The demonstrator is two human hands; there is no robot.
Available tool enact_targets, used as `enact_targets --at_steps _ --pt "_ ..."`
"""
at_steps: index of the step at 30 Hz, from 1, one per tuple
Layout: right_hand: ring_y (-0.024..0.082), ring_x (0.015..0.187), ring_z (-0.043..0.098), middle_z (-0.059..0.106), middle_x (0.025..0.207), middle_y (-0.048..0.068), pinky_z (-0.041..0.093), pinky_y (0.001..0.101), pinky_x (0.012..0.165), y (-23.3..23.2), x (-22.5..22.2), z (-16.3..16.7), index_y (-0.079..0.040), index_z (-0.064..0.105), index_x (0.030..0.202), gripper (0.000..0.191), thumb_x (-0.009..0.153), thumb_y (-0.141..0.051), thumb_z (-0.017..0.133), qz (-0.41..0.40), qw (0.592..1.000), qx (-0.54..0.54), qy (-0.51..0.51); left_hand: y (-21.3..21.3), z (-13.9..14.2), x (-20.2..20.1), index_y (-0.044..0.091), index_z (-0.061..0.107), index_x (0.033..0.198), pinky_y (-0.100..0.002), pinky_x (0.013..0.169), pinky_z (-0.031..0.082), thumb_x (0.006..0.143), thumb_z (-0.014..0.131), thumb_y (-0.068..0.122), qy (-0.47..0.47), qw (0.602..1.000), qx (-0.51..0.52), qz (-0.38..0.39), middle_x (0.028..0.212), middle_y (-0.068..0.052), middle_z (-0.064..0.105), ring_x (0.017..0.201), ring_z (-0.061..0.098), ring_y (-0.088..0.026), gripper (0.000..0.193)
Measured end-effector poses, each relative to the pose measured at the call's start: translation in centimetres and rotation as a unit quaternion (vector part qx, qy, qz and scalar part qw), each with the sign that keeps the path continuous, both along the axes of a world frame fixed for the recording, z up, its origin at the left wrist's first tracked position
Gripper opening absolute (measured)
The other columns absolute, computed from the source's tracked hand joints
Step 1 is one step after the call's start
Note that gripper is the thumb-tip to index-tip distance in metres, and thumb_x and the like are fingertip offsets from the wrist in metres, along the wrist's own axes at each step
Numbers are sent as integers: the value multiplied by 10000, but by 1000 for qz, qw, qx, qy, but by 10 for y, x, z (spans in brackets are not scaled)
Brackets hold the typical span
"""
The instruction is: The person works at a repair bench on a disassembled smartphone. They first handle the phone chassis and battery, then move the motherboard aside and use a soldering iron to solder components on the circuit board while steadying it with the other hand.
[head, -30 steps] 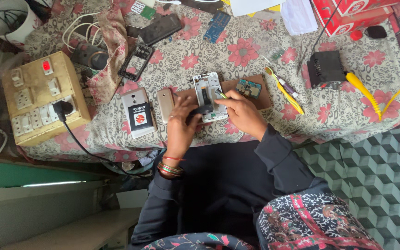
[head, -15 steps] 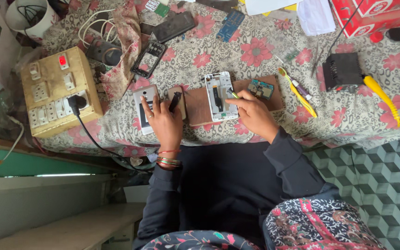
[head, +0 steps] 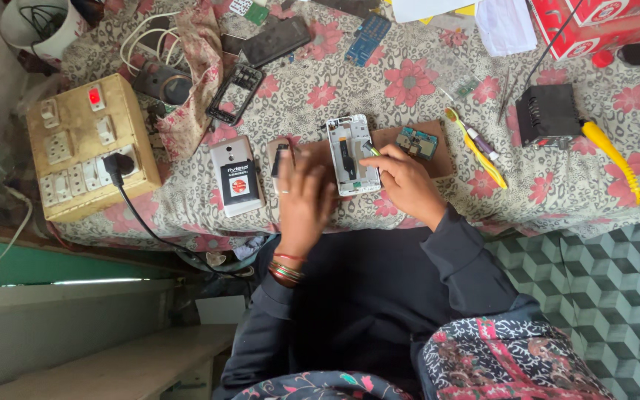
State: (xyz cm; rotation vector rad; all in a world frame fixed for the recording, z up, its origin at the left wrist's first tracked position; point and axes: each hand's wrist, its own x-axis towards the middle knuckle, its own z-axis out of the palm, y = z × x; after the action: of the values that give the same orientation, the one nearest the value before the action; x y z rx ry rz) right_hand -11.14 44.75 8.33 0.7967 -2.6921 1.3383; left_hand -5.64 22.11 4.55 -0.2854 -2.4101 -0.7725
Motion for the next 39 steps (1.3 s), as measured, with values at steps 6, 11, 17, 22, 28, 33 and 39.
enact_targets --at_steps 6,11,17,22,28,33,39 --pt "275 763 597 570 1038 100 486 385 711 -3 0 14 -107 692 1220 368 943 44 503 2 1000 -1 2 16 15 2 92 677 1340 -545 1206 327 983 687 253 -40 998 3 -47 1508 -198 525 1488 376 -439 392" --pt "270 758 601 567 1019 98 489 388 706 -7 2 24 -113 695 1218 355 955 35 507 1 1000 8 -3 13 26 2 124 694 1335 -543 1199 316 972 697 342 -33 998 -29 -47 1519 -175 524 1469 410 -406 423" --pt "277 764 606 570 1030 99 494 393 707 -8 1 32 -121 696 1211 369 934 39 512 -3 1000 9 2 12 31 1 99 692 1319 -532 1224 294 965 708 372 -15 997 -50 -54 1473 -102 603 1472 442 -343 447" --pt "246 760 605 571 1017 95 494 372 703 -7 -3 25 -112 710 1202 355 945 48 526 -7 1000 5 3 11 33 -1 93 692 1317 -534 1217 287 939 731 389 -2 997 -61 -45 1446 -91 623 1444 475 -320 481" --pt "90 852 546 613 1010 28 459 271 718 19 -26 5 -48 743 1208 265 1014 33 581 -32 966 -238 -92 8 27 -2 100 693 1331 -515 1213 318 946 742 362 20 997 -50 -50 1449 -93 626 1394 544 -284 469" --pt "143 914 627 656 1111 68 520 271 802 54 -31 21 -62 730 1249 266 998 -1 664 -150 981 -121 22 7 28 1 100 699 1314 -508 1194 348 935 765 354 49 996 -54 -45 1429 -88 637 1364 573 -277 462" --pt "236 830 654 622 1250 107 539 326 733 59 -24 51 -63 635 1352 543 835 -75 805 -124 992 19 -11 8 36 6 98 702 1310 -504 1182 363 931 776 339 71 995 -60 -38 1419 -88 645 1344 587 -270 455"
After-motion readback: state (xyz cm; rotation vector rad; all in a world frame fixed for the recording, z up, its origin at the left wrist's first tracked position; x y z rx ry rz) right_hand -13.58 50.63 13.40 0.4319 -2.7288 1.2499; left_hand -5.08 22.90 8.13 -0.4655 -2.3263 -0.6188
